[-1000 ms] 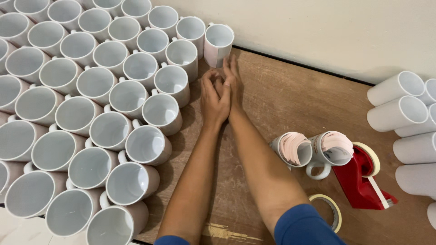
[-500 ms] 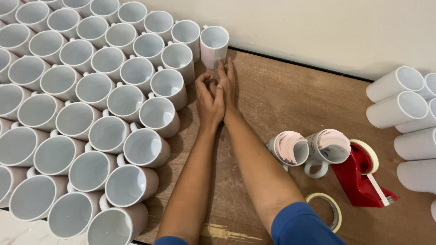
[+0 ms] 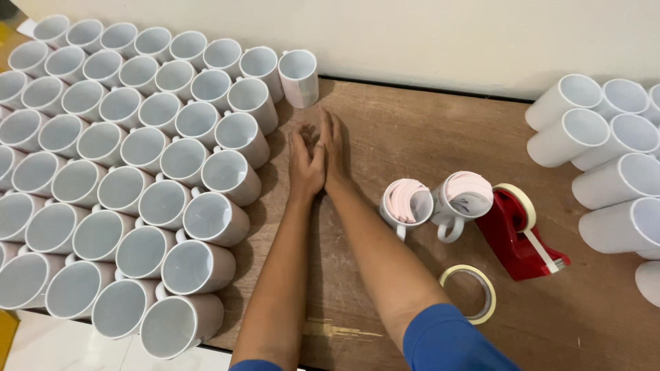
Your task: The person places a white mug on a wooden table, applies a strip of clear tape to its side using a red tape dispenser, and then sets the mug aside. This process is repeated for several mugs.
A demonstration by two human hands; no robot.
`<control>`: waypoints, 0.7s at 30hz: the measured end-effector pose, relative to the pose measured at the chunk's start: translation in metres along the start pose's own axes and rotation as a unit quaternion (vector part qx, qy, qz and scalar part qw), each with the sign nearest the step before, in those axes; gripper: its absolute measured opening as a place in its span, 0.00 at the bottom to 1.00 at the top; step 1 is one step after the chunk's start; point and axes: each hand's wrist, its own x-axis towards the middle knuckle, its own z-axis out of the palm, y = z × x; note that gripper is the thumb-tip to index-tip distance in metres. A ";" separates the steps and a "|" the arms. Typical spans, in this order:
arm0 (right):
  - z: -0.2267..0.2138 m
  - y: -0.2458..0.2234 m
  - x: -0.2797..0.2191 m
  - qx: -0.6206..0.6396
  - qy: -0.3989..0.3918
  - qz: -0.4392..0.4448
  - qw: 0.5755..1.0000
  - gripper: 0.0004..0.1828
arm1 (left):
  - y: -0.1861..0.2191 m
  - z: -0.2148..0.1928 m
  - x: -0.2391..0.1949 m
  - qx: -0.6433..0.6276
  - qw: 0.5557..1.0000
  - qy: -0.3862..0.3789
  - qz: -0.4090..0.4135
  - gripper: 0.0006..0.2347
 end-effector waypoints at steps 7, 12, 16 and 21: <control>0.003 0.012 -0.040 -0.025 0.025 -0.027 0.999 0.37 | 0.036 -0.005 -0.043 0.008 1.000 -0.017 -0.018 0.19; -0.027 -0.004 -0.092 -0.042 0.074 -0.099 0.991 0.33 | 0.048 -0.007 -0.084 -0.007 0.999 -0.019 -0.037 0.22; -0.017 0.007 -0.130 -0.048 0.108 -0.090 0.989 0.35 | 0.052 -0.007 -0.125 -0.003 0.999 -0.034 -0.039 0.24; -0.014 0.001 -0.187 0.163 0.115 -0.078 0.977 0.28 | 0.054 -0.011 -0.179 -0.032 0.996 -0.034 -0.075 0.25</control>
